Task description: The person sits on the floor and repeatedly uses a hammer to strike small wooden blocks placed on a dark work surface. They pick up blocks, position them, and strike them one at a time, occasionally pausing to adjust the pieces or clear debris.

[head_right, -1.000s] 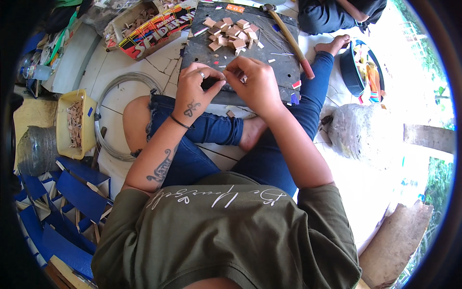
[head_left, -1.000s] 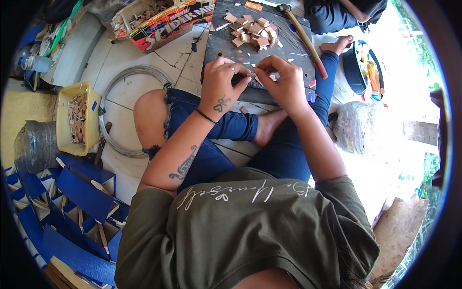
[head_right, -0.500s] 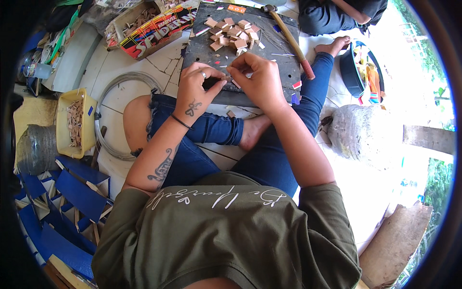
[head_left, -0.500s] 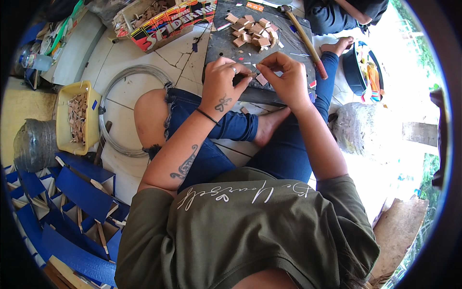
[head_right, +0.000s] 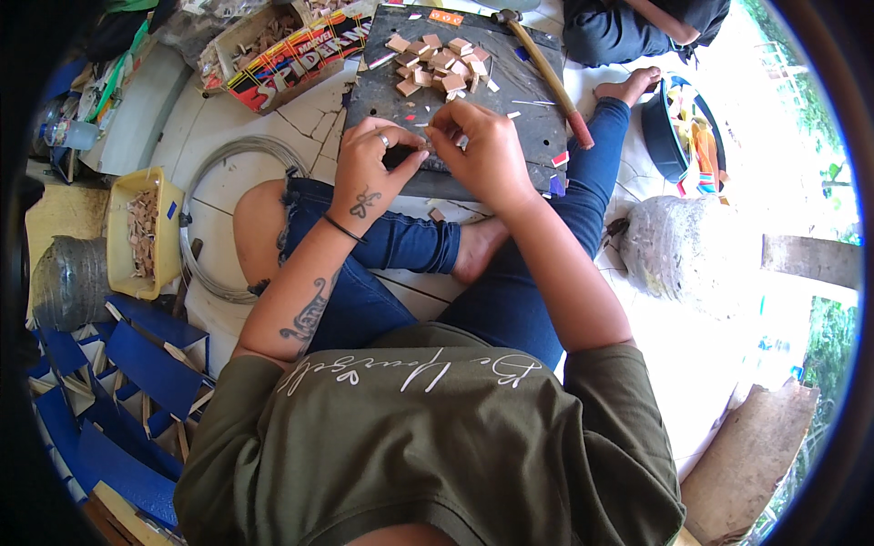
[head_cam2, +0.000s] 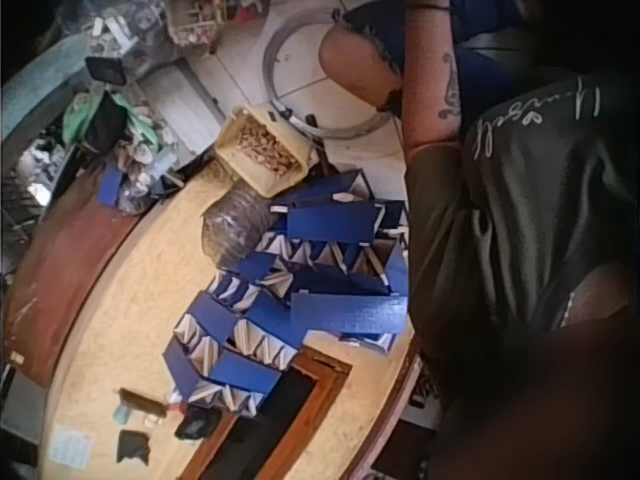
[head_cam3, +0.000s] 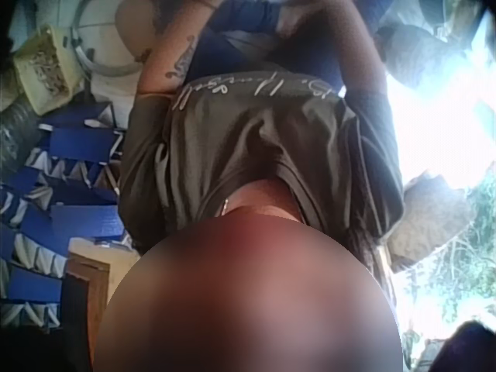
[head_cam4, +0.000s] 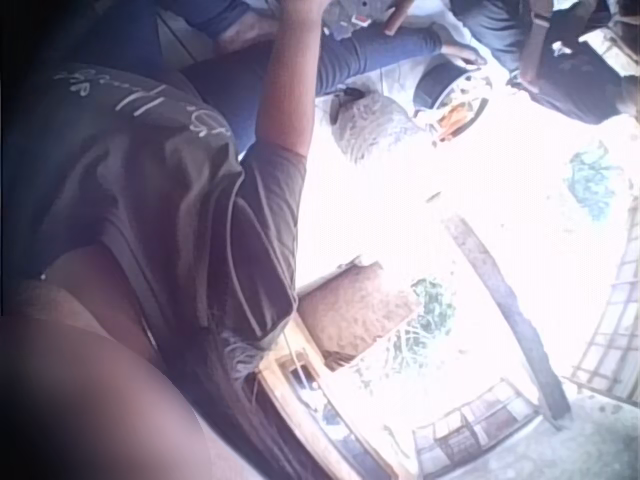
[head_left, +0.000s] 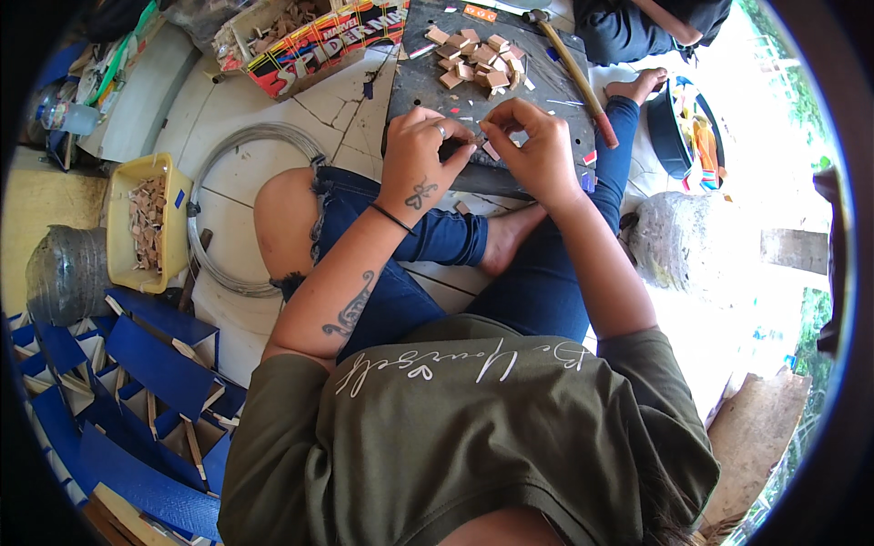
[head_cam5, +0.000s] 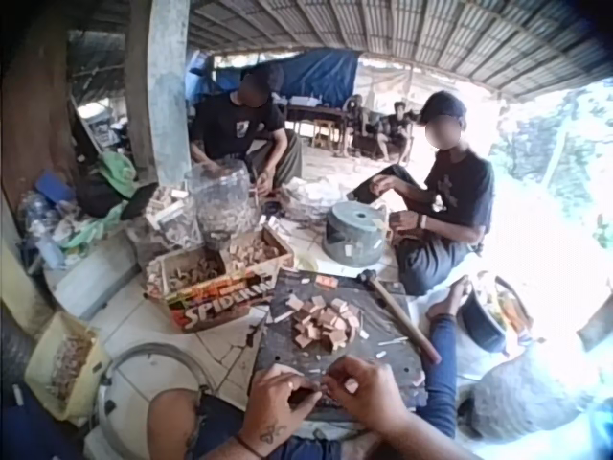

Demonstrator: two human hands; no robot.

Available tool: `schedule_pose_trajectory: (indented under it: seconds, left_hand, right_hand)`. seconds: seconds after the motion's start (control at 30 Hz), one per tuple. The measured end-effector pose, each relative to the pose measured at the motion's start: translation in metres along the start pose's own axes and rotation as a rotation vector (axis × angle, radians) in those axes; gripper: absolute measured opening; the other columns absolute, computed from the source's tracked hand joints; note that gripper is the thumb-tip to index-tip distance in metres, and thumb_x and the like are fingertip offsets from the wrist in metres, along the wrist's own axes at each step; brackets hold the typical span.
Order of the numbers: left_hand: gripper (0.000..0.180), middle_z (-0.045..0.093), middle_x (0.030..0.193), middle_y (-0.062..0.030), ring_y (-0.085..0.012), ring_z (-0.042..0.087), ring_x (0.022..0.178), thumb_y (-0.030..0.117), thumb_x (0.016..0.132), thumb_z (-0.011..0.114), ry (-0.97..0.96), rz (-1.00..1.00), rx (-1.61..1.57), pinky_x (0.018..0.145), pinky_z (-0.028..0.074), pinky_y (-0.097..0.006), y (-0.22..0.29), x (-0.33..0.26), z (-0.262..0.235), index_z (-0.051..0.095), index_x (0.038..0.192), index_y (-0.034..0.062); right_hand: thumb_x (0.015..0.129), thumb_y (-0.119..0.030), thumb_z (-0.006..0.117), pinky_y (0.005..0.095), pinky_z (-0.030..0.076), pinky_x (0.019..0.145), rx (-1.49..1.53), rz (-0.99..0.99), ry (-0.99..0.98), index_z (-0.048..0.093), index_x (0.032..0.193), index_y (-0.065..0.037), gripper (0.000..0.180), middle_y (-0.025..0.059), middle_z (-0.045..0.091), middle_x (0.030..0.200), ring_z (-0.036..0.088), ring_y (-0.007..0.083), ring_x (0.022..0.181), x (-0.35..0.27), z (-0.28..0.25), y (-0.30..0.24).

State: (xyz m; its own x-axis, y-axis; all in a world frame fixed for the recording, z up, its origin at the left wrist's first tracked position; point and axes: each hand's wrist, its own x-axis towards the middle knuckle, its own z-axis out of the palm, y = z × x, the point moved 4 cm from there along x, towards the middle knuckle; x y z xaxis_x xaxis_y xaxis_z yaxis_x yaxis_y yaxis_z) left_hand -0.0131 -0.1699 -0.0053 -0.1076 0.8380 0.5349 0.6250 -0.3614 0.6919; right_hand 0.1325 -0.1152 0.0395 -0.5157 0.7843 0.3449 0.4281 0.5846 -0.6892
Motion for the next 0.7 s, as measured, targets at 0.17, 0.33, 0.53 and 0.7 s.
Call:
schedule_pose_trajectory:
  seconds: [0.17, 0.33, 0.53, 0.7]
  left_hand:
    - [0.010, 0.068, 0.080, -0.0018, -0.0232, 0.061, 0.088, 0.015, 0.072, 0.077, -0.038, -0.008, 0.007, 0.082, 0.043, -0.039, 0.001, 0.005, 0.000, 0.070, 0.078, 0.0115]
    - [0.008, 0.067, 0.079, -0.0051, -0.0268, 0.062, 0.082, 0.014, 0.077, 0.073, -0.010, 0.006, -0.060, 0.077, 0.045, -0.041, 0.006, 0.010, 0.002, 0.068, 0.077, 0.0084]
    - [0.009, 0.066, 0.078, -0.0085, -0.0296, 0.063, 0.077, 0.011, 0.082, 0.070, 0.004, 0.073, -0.158, 0.072, 0.047, -0.040, 0.006, 0.014, 0.007, 0.065, 0.076, 0.0052]
    - [0.008, 0.067, 0.081, -0.0116, -0.0298, 0.066, 0.076, 0.008, 0.083, 0.070, -0.020, 0.089, -0.184, 0.069, 0.050, -0.036, 0.002, 0.012, 0.008, 0.066, 0.082, 0.0019]
  right_hand:
    - [0.081, -0.006, 0.072, 0.0299, 0.053, 0.068, -0.026, -0.050, -0.018, 0.065, 0.087, 0.001, 0.012, 0.0113, 0.069, 0.078, 0.068, 0.0194, 0.071, 0.001, -0.001, -0.007]
    - [0.082, -0.008, 0.071, 0.0307, 0.053, 0.069, -0.047, -0.008, -0.060, 0.066, 0.090, 0.001, 0.013, 0.0116, 0.069, 0.082, 0.068, 0.0201, 0.076, 0.004, -0.003, -0.007]
    - [0.082, -0.022, 0.073, 0.0392, 0.051, 0.086, -0.204, 0.027, 0.138, 0.070, 0.104, -0.004, 0.028, 0.0146, 0.069, 0.100, 0.065, 0.0297, 0.097, 0.002, -0.023, 0.025]
    - [0.093, -0.036, 0.058, 0.0441, 0.045, 0.098, -0.931, 0.441, 0.081, 0.047, 0.137, -0.007, 0.054, 0.0193, 0.057, 0.127, 0.057, 0.0388, 0.115, 0.006, -0.077, 0.103]
